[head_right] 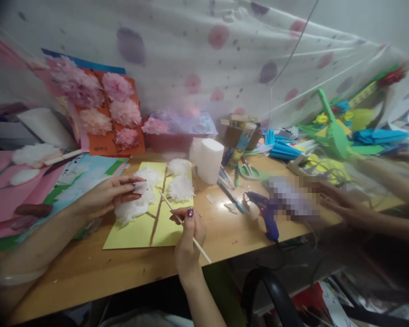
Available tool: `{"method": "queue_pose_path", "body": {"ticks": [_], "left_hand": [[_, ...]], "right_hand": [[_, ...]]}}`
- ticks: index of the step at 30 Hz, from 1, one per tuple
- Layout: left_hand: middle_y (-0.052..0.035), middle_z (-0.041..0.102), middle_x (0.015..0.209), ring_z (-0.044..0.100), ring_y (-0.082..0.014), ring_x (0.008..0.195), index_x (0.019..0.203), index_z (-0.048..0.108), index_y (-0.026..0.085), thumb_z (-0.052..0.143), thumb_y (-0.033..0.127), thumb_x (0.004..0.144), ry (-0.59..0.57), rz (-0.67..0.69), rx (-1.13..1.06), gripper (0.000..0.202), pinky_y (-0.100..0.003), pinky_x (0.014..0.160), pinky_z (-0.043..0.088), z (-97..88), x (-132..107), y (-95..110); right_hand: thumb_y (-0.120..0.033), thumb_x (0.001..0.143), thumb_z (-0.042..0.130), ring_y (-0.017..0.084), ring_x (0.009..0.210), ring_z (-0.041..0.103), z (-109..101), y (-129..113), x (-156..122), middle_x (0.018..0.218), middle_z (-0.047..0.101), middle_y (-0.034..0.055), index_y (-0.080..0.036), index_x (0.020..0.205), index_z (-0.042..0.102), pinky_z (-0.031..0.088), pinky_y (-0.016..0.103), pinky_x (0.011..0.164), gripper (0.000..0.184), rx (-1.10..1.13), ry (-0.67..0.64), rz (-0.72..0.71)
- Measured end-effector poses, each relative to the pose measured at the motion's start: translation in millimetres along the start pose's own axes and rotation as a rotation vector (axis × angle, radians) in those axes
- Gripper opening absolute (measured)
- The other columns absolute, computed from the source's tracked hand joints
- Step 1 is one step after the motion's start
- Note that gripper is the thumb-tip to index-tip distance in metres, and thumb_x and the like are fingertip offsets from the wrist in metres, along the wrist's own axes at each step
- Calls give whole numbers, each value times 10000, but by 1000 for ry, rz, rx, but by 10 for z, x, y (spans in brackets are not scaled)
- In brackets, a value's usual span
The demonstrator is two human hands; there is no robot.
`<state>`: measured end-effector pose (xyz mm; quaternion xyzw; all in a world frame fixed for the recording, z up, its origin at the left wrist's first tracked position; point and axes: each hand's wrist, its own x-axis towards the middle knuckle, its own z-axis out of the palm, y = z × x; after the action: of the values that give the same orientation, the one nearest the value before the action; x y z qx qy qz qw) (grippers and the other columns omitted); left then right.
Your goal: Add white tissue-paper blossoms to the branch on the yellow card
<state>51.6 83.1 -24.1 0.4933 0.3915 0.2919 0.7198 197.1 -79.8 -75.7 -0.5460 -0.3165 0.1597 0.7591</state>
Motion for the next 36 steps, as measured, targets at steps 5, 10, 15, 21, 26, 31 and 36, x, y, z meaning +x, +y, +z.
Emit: {"method": "queue_pose_path", "body": {"ticks": [5, 10, 15, 21, 26, 31, 36], "left_hand": [[-45, 728, 910, 679, -111, 748, 831, 757, 151, 719, 177, 826, -58, -45, 1, 46, -231, 752, 615, 71, -43, -33], [-21, 754, 868, 678, -120, 788, 841, 766, 179, 895, 235, 601, -139, -8, 121, 278, -219, 765, 574, 124, -87, -63], [-8, 742, 794, 665, -127, 740, 820, 741, 184, 888, 309, 592, -144, 23, 196, 299, -259, 745, 563, 140, -79, -105], [-23, 751, 845, 686, -157, 790, 871, 725, 184, 875, 338, 616, -156, 33, 251, 334, -336, 828, 570, 143, -92, -109], [-41, 759, 885, 691, -168, 809, 908, 732, 188, 863, 368, 645, -173, 56, 244, 345, -349, 839, 572, 144, -90, -122], [-31, 745, 816, 678, -162, 749, 875, 726, 192, 852, 375, 666, -171, 75, 257, 305, -346, 795, 578, 140, -80, -143], [-28, 747, 813, 685, -161, 749, 829, 713, 189, 870, 371, 641, -161, 63, 259, 305, -328, 772, 583, 145, -94, -135]], "right_hand": [[-497, 990, 464, 140, 645, 633, 3, 0, -1, 667, 668, -6, -211, 748, 730, 488, 271, 659, 460, -14, -46, 12], [-526, 983, 470, 151, 659, 629, 3, 1, 29, 661, 662, -7, -212, 756, 728, 475, 288, 676, 465, -26, -32, 36], [-518, 990, 457, 164, 667, 624, -11, 42, 48, 663, 671, 6, -201, 764, 741, 467, 312, 701, 482, 56, -88, 92], [-520, 988, 468, 168, 665, 614, -19, 44, 31, 674, 667, 11, -198, 754, 740, 468, 316, 696, 482, 115, -139, 92], [-531, 976, 486, 164, 643, 596, -4, 7, 27, 665, 648, 10, -197, 731, 733, 469, 317, 676, 482, 115, -125, 92], [-519, 981, 468, 167, 649, 598, -16, 22, 31, 648, 654, 8, -200, 737, 740, 452, 318, 687, 485, 99, -77, 95], [-521, 977, 476, 158, 643, 590, -15, 6, 28, 632, 647, -3, -207, 719, 734, 443, 305, 681, 481, 129, -70, 87]]}}
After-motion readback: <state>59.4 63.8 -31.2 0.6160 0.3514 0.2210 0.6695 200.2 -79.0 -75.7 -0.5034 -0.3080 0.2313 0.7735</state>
